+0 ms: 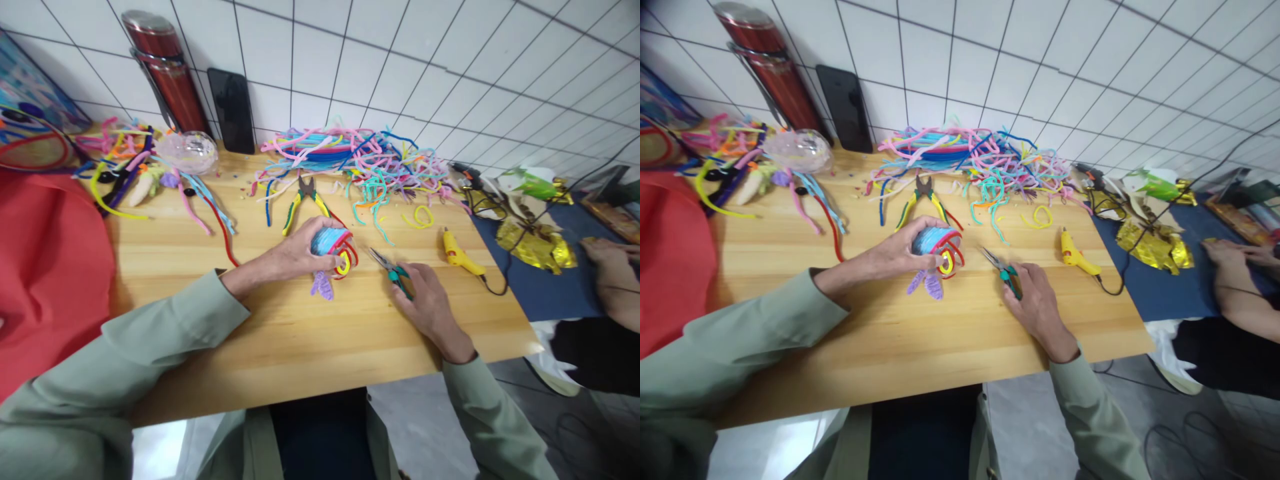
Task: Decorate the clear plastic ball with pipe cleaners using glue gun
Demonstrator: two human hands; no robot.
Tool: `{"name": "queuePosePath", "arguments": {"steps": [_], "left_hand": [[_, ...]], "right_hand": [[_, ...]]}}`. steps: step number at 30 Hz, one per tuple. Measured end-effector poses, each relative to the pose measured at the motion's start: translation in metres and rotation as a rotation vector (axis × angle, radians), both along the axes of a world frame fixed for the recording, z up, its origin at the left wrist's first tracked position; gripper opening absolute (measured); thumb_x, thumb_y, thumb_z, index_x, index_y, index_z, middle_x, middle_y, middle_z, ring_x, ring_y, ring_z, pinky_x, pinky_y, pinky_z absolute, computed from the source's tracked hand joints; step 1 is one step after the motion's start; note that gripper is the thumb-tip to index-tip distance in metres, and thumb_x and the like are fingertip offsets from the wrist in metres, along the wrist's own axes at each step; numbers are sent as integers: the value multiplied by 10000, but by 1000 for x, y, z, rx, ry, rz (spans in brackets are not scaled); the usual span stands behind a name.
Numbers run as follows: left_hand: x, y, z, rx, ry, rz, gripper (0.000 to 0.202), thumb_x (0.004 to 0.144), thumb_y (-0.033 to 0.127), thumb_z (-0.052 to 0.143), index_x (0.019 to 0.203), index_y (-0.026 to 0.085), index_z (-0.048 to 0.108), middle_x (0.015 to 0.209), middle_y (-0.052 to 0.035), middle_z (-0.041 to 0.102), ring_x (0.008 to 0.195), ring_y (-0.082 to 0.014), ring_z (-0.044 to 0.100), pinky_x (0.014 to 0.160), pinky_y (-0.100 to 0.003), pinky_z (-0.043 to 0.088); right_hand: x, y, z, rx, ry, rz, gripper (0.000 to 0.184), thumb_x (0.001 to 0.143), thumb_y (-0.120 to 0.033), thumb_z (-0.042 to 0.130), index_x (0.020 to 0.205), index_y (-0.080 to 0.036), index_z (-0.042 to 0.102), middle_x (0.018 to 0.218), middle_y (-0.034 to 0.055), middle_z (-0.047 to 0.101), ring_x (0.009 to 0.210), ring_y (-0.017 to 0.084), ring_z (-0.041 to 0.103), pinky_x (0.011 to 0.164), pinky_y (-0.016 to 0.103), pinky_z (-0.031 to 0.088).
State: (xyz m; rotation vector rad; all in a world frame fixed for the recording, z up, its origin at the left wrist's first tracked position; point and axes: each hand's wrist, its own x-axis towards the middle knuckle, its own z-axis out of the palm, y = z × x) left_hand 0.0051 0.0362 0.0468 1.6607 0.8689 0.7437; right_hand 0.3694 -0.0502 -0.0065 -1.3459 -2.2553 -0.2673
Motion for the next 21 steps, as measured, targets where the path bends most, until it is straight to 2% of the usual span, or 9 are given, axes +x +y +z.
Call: {"name": "queuePosePath", "arguments": {"steps": [4,8,21], "left_hand": [[1,0,-4,23,5,8,702,831,483,921,1414,205,648,1281,-90,730,1065,-244,696,935,-380,600],[1,0,-5,49,-25,25,687,829,499,953,1385,213,668,1262,-85,737,1102,-247,697,967,-379,606],[0,-3,2,17,-19,47,703,793,480,1008,1360,209,693,1229,-90,764,1167,-279,734,1046,-413,617]], "right_hand": [[-22,-7,27,102,127,63,483,1039,-219,736,1520,-254,711,1248,141,798,1091,309,799,884,448,720],[-48,-9,45,174,104,177,574,991,-149,756,1553,-249,697,1159,118,805,1003,282,810,843,414,724],[-62,-10,44,214,4,185,458,999,-160,766,1456,-180,726,1108,140,822,950,273,805,829,398,718]]}}
